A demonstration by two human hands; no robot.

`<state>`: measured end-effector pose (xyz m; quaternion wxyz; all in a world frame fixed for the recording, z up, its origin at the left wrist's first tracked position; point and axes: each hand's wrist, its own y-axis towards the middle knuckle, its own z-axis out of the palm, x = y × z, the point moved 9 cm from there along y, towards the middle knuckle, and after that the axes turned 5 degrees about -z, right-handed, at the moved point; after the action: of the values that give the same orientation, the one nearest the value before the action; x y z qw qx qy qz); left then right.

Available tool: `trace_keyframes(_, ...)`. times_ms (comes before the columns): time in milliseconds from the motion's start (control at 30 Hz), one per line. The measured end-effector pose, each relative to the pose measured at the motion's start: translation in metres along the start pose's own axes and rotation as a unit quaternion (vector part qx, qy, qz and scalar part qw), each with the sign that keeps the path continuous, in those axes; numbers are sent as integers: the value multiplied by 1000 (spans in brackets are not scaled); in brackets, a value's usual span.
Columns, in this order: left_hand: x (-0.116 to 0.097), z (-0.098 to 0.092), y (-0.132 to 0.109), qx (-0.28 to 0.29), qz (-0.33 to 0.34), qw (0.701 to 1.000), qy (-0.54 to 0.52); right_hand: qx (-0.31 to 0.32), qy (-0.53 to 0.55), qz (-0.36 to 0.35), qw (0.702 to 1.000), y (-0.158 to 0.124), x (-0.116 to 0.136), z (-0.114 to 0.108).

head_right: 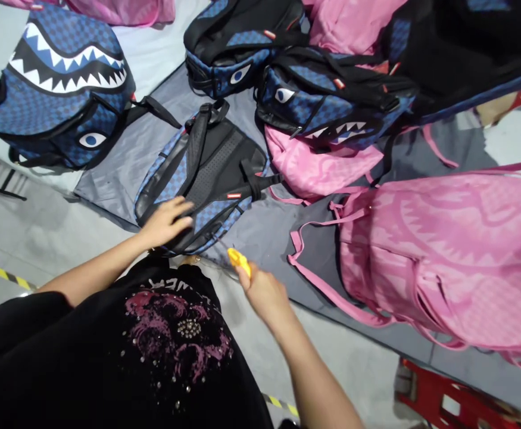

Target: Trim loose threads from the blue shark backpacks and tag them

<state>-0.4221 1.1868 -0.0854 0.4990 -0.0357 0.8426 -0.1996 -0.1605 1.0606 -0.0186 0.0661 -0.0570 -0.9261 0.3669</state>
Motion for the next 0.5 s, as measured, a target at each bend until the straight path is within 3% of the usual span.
trace_keyframes(67,26,-56,5,-98,-84,984,-119,29,2,30,999,-18,20,41)
trace_keyframes(100,43,-77,8,-133,-146,963,-184,36,6,46,998,-24,29,59)
trace_keyframes(167,69,-93,13,-139,-256,914,-281,16,4,70,997,-30,48,83)
trace_keyframes(233,75,-87,22,-74,-302,894,-323,-22,-14,87,996,-27,64,97)
trace_keyframes(367,73,-55,31,44,-343,850,-397,-97,-62,104,988,-1,88,112)
trace_keyframes(500,73,-30,36,140,-361,771,-505,-133,-41,127,982,37,96,119)
